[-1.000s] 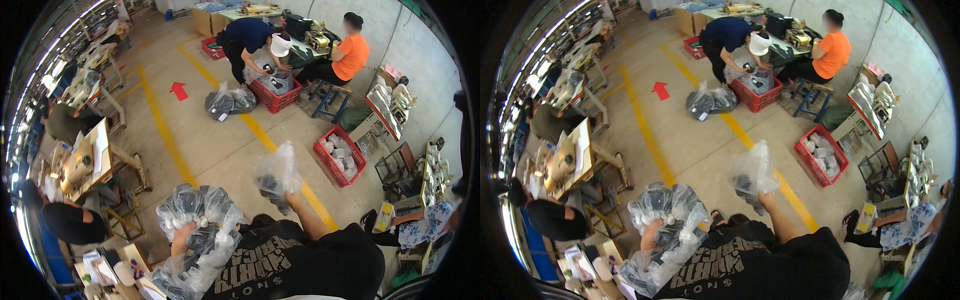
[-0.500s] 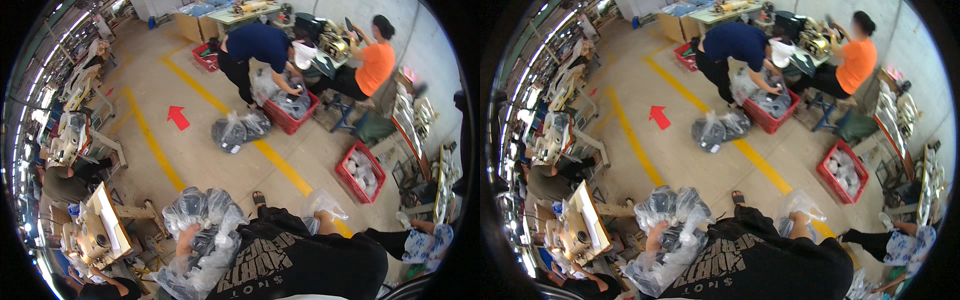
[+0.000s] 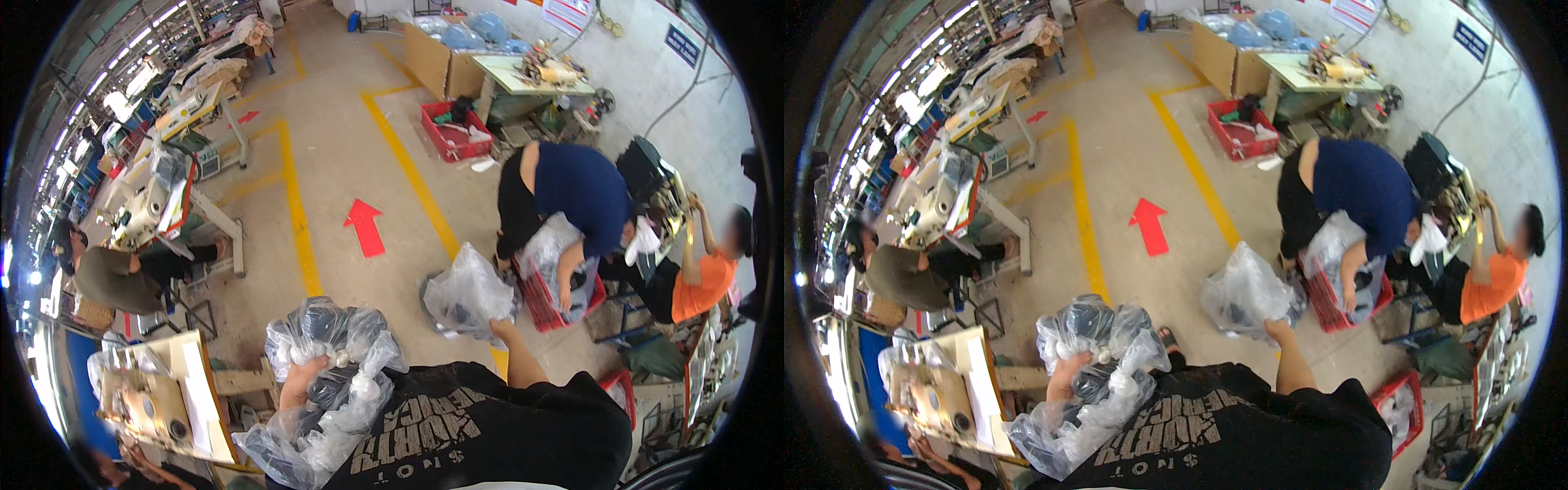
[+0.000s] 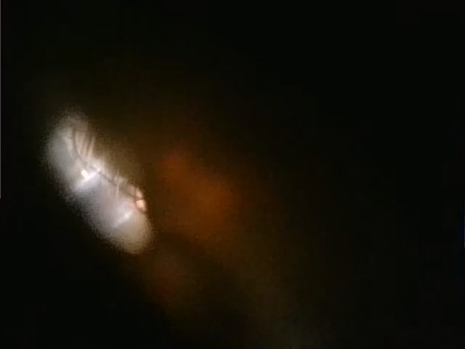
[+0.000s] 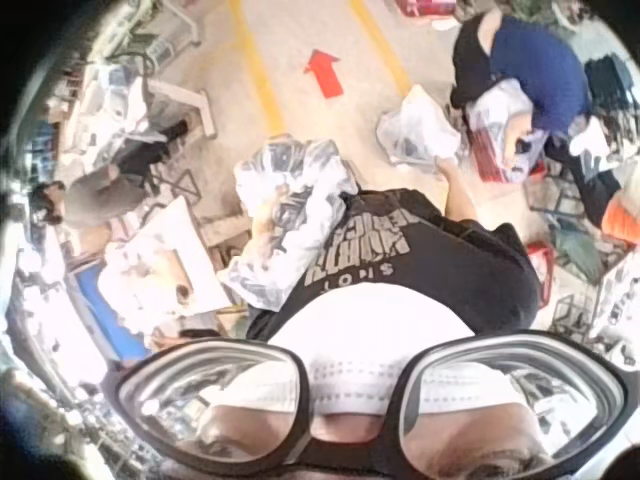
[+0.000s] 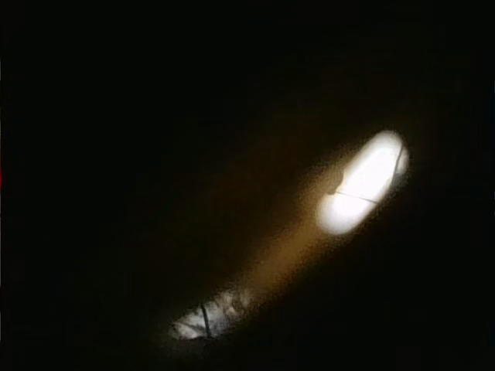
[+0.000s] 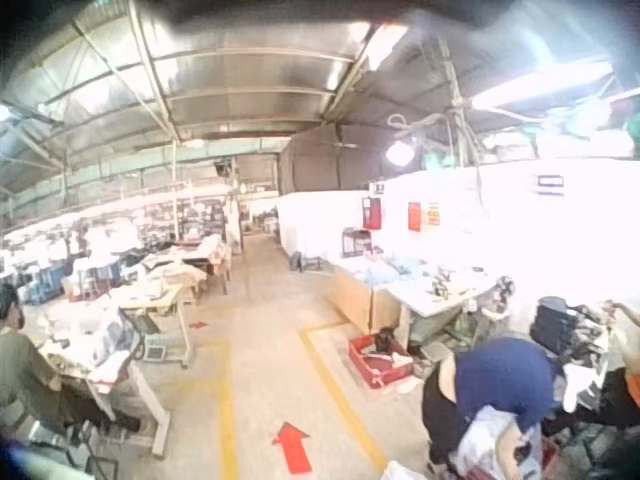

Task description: The person walks through a factory floor, picks up plastic bags containing small parts, and places them on a table. They then open a bag of beige rectangular pieces and begin sorting them by hand onto the table.

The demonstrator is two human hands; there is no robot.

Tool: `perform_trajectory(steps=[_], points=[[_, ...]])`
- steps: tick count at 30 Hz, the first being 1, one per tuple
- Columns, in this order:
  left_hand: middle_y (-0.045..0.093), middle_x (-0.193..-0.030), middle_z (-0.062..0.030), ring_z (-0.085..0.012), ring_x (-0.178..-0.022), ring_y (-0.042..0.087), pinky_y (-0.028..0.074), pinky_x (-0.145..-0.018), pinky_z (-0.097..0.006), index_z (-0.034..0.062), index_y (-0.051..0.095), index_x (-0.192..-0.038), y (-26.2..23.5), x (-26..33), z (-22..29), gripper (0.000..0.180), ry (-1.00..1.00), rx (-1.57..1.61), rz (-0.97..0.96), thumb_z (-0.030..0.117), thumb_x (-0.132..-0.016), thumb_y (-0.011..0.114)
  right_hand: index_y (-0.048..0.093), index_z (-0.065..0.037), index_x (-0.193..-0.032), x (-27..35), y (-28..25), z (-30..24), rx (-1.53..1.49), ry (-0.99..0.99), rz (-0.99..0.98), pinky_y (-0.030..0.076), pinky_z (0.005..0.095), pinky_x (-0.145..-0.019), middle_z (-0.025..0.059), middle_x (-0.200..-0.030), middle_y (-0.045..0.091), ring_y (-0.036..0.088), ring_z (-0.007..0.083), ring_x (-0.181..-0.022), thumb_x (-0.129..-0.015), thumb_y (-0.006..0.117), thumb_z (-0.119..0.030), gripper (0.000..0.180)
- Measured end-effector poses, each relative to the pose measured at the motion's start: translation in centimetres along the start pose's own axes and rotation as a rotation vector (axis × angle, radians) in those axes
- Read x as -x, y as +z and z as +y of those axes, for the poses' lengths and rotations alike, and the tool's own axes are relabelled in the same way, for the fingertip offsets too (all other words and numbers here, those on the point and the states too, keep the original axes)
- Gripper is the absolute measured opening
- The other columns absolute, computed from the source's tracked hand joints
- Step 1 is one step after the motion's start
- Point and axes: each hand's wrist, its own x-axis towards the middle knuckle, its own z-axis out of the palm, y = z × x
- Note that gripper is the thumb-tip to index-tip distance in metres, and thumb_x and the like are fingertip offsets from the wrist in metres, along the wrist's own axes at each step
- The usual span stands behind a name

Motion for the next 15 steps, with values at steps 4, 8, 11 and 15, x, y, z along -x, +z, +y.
perform_trajectory(steps=[4, 8, 11, 15], points=[[0.069, -0.11, -0.0082, -0.0221, -0.1, 0.066, 0.052, -0.088, -0.038, 0.0022, 0.062, -0.125, -0.5, -12.5, 8.6, 0.047, 0.05, -0.051, -0.013, 0.018, -0.083, 0.075, 0.058, 0.013, -0.128, -5.5, 2.7, -8.7, -0.128, 0.13, -0.122, 0.045, 0.0476, -0.104, 0.0322, -0.132, 0.06, 0.056, 0.0422, -0.129, -0.086, 0.057, -0.044, 0.071], [0.069, -0.111, -0.007, -0.0206, -0.1, 0.065, 0.051, -0.09, -0.037, 0.0028, 0.062, -0.125, -1.1, -25.3, 14.9, 0.047, 0.007, -0.071, -0.028, 0.016, -0.083, 0.076, 0.06, 0.013, -0.126, -8.4, 5.8, -12.1, -0.27, 0.245, -0.227, 0.045, 0.0485, -0.104, 0.0302, -0.132, 0.061, 0.055, 0.0401, -0.129, -0.088, 0.057, -0.042, 0.067], [0.069, -0.11, -0.0072, -0.0202, -0.1, 0.065, 0.051, -0.089, -0.036, 0.0028, 0.062, -0.124, -0.8, -36.2, 19.4, 0.045, 0.074, -0.145, -0.05, 0.016, -0.084, 0.076, 0.061, 0.012, -0.125, -13.0, 6.1, -16.9, -0.171, 0.34, -0.317, 0.045, 0.0478, -0.104, 0.03, -0.132, 0.061, 0.056, 0.04, -0.129, -0.088, 0.057, -0.042, 0.066], [0.069, -0.109, -0.0072, -0.0199, -0.1, 0.065, 0.051, -0.09, -0.036, 0.0029, 0.061, -0.126, 1.1, -50.6, 28.2, 0.045, -0.004, -0.032, -0.083, 0.014, -0.084, 0.076, 0.063, 0.01, -0.124, -21.8, 3.7, -28.3, -0.059, 0.379, -0.383, 0.045, 0.0468, -0.104, 0.0297, -0.131, 0.062, 0.056, 0.0399, -0.128, -0.088, 0.057, -0.043, 0.064]])
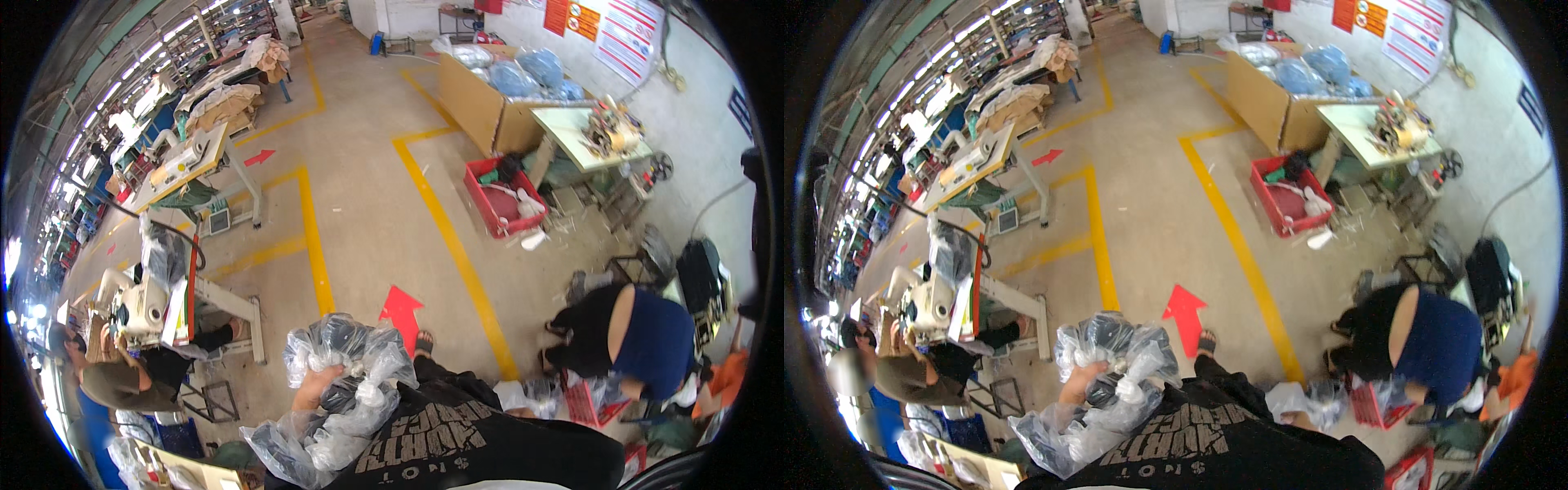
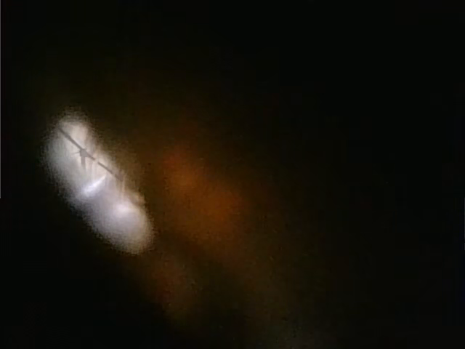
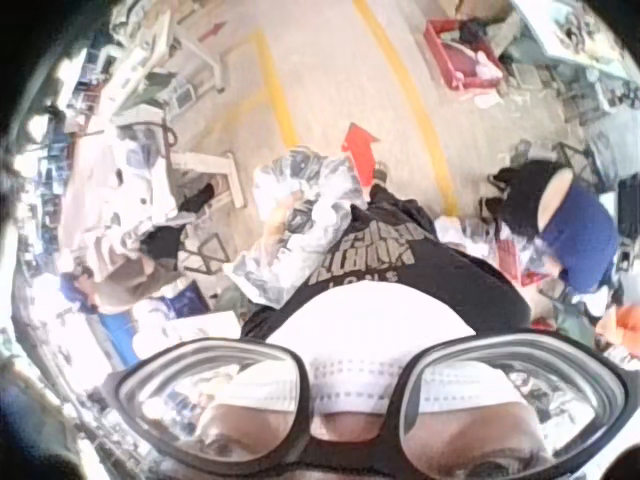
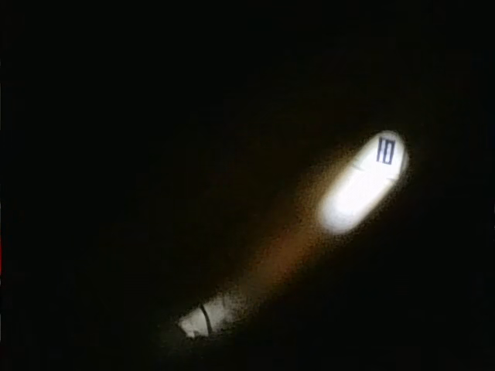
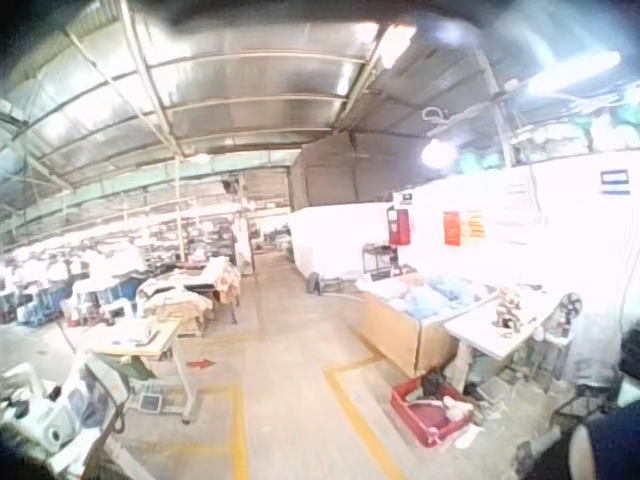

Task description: The person walks through a factory floor, picks up plastic bags containing small parts, and places them on a table. They then open a bag of beige rectangular pieces and begin sorting them by hand onto the table.

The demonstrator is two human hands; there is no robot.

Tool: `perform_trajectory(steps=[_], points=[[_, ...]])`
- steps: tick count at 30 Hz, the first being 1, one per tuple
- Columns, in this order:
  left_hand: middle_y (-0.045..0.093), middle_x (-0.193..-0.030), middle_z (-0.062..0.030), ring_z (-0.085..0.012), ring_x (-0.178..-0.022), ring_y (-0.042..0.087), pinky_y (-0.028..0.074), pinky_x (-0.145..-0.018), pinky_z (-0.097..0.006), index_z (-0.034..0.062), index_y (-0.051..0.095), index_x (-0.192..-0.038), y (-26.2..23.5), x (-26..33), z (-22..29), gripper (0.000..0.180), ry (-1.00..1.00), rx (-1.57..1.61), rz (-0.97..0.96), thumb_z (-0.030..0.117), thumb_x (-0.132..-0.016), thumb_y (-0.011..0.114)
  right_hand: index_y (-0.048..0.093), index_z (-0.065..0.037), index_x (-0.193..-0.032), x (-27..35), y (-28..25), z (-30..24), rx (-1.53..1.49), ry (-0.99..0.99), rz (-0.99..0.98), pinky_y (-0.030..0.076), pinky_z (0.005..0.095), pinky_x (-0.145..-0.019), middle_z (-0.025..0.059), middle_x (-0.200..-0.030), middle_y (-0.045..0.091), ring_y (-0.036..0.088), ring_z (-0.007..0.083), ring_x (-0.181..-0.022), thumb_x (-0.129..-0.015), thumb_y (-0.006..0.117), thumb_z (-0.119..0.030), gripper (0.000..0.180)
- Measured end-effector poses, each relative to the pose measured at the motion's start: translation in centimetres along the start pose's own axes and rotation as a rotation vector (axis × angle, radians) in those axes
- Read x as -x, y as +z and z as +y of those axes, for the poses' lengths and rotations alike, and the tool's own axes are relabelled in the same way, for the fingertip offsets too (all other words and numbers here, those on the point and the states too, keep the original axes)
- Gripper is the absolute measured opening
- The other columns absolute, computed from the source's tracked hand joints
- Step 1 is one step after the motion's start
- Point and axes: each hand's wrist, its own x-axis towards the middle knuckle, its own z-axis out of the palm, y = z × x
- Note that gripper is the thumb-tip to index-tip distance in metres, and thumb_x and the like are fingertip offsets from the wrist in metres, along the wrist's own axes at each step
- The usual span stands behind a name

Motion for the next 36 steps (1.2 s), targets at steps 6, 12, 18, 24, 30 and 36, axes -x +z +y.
perform_trajectory(steps=[6, 12, 18, 24, 30, 36], points=[[0.068, -0.11, -0.0083, -0.0213, -0.102, 0.064, 0.05, -0.093, -0.037, 0.0015, 0.058, -0.129, 3.2, -17.2, 14.0, 0.053, 0.061, -0.003, 0.067, 0.02, -0.084, 0.078, 0.065, 0.007, -0.122, -4.3, -8.4, -29.0, 0.216, -0.12, 0.027, 0.046, 0.0454, -0.103, 0.0293, -0.131, 0.063, 0.058, 0.0398, -0.128, -0.087, 0.057, -0.043, 0.061], [0.067, -0.116, -0.0077, -0.0196, -0.106, 0.064, 0.049, -0.096, -0.036, 0.002, 0.052, -0.136, 4.3, -37.5, 24.7, 0.061, 0.089, -0.042, -0.022, 0.019, -0.084, 0.08, 0.068, 0.004, -0.119, -12.8, -15.0, -57.5, 0.32, -0.313, 0.235, 0.046, 0.0449, -0.103, 0.0296, -0.131, 0.062, 0.058, 0.0398, -0.127, -0.087, 0.056, -0.043, 0.058], [0.069, -0.117, -0.0086, -0.0197, -0.107, 0.066, 0.05, -0.098, -0.036, 0.0007, 0.05, -0.138, 2.5, -60.7, 39.3, 0.065, 0.052, -0.147, -0.111, 0.019, -0.084, 0.082, 0.065, 0.006, -0.121, -17.6, -17.2, -80.3, 0.08, -0.264, 0.201, 0.051, 0.0419, -0.088, 0.0237, -0.123, 0.065, 0.064, 0.0352, -0.108, -0.087, 0.065, -0.033, 0.052], [0.071, -0.115, -0.0145, -0.0219, -0.106, 0.068, 0.054, -0.096, -0.039, -0.0019, 0.053, -0.134, 2.6, -82.4, 49.9, 0.064, -0.034, -0.276, -0.159, 0.022, -0.083, 0.084, 0.066, 0.003, -0.116, -18.5, -18.8, -93.8, -0.015, -0.148, 0.08, 0.05, 0.0414, -0.08, 0.02, -0.112, 0.065, 0.063, 0.0325, -0.098, -0.088, 0.064, -0.032, 0.045], [0.073, -0.113, -0.0105, -0.0183, -0.101, 0.068, 0.054, -0.091, -0.035, -0.0039, 0.068, -0.118, 5.1, -104.7, 59.7, 0.046, -0.012, -0.402, -0.103, 0.024, -0.084, 0.082, 0.067, 0.001, -0.112, -24.4, -22.7, -109.5, -0.027, -0.017, -0.005, 0.049, 0.0409, -0.073, 0.0163, -0.102, 0.065, 0.062, 0.0297, -0.088, -0.089, 0.064, -0.03, 0.039], [0.071, -0.114, -0.0107, -0.0221, -0.105, 0.068, 0.055, -0.092, -0.038, 0.0006, 0.057, -0.13, 9.5, -123.3, 71.0, 0.055, -0.005, -0.155, -0.114, 0.013, -0.083, 0.082, 0.068, -0.001, -0.107, -31.4, -33.1, -133.5, -0.006, -0.064, -0.002, 0.049, 0.0404, -0.066, 0.0126, -0.092, 0.065, 0.061, 0.0269, -0.077, -0.09, 0.064, -0.029, 0.033]])
